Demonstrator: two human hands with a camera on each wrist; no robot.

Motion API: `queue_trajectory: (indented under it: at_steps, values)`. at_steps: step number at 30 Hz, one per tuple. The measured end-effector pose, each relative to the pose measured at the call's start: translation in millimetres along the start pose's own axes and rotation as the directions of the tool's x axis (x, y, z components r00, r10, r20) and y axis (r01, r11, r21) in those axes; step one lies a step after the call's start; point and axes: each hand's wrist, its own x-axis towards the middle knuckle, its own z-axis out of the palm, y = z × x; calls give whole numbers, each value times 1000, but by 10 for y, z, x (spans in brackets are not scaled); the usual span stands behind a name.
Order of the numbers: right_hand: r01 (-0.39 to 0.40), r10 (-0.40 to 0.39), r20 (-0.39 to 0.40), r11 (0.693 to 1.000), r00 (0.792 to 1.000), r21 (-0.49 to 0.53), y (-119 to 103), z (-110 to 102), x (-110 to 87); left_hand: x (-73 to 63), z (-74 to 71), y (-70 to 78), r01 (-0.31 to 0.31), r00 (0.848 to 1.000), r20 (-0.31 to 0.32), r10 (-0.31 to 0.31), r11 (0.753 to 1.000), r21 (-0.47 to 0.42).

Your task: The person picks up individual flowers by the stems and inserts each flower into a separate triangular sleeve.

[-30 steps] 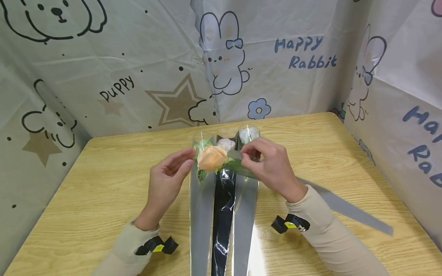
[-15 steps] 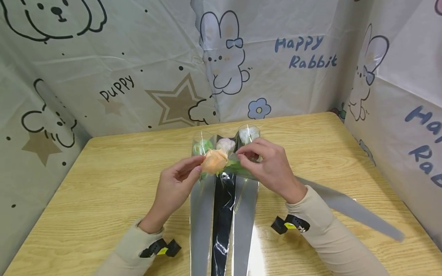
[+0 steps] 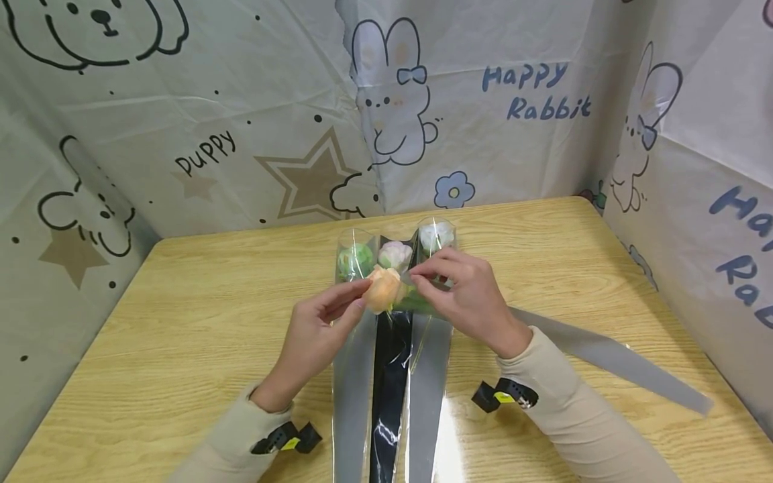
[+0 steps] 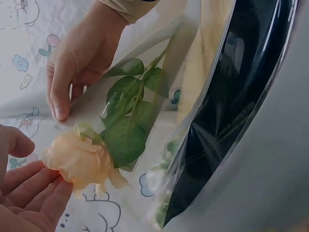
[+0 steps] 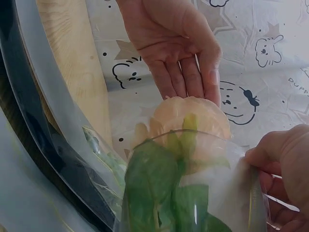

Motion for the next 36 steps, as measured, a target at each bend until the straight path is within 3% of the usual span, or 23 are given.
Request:
queue_trajectory:
  at_steps: [15,22,30,36]
  values:
    - [38,-39,51,999,998,21,-38,79,-39,-38,112,0,-12,994,109,13,1000,-10]
    - [39,-44,87,997,995,63,-86,89,-56,-77,171,4,-32,988,150,41,998,-62]
    - [79,-86,65,991,994,108,-153,121,-57,-89,182,30,47,988,149,-28,991,-125]
    - [102,-113,74,985,991,138,-242,122,-65,-94,177,60,103,977,206,-64,976,-189]
